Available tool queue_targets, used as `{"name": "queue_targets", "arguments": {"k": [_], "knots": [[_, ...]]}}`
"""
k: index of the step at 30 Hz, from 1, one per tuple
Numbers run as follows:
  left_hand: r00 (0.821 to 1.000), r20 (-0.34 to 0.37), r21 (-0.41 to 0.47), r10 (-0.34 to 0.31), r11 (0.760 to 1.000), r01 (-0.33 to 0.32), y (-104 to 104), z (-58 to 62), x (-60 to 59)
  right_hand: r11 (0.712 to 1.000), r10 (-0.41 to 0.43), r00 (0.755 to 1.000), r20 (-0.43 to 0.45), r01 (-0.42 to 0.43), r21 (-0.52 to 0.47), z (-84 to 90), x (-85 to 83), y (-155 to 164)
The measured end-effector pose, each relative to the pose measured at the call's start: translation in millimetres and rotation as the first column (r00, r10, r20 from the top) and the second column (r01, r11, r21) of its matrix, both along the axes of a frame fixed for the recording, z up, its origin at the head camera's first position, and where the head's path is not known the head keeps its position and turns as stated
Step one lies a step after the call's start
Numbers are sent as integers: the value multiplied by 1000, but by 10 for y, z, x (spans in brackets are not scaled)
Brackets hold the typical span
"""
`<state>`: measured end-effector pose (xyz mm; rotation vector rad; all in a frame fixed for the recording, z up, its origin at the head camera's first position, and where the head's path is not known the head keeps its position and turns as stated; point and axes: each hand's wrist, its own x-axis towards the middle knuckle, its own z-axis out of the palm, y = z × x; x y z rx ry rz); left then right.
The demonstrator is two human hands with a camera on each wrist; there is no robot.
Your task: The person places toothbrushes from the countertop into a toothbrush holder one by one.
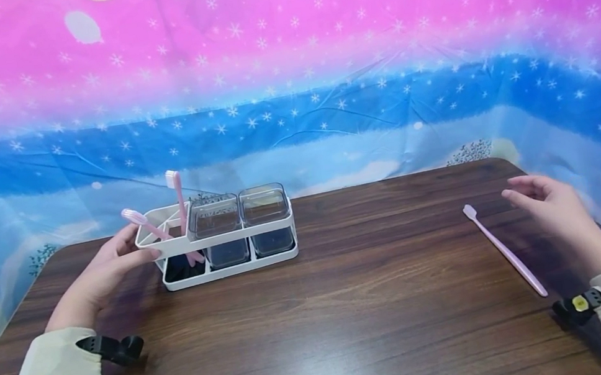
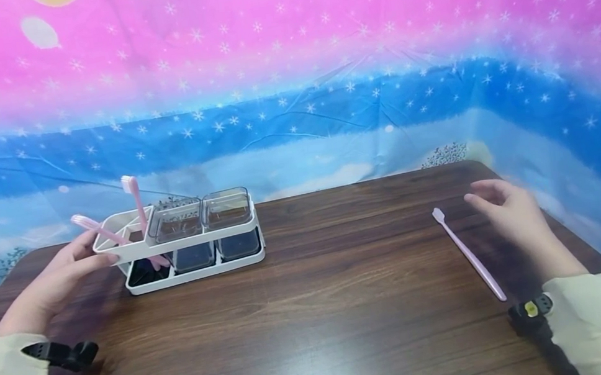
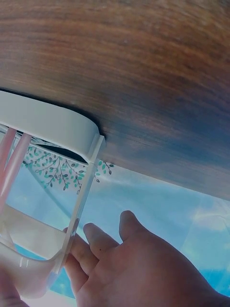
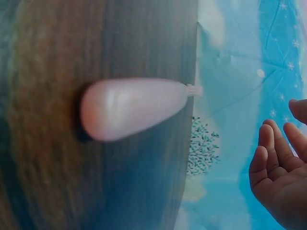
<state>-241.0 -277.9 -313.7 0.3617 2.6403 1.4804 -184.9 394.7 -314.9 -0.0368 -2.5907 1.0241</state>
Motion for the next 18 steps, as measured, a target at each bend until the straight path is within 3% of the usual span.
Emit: {"name": "queue_targets", "arguments": {"k": [7,18], "knots": [[1000,-2,1,-1,1000,1,-7,-18,-15,997,58,991,123,-63,36,-87,-28,-30],[1000,-12,15,-1,1000,1,-15,-31,-16,988,122,942,313,-146,55,-139,-39,-55]]}}
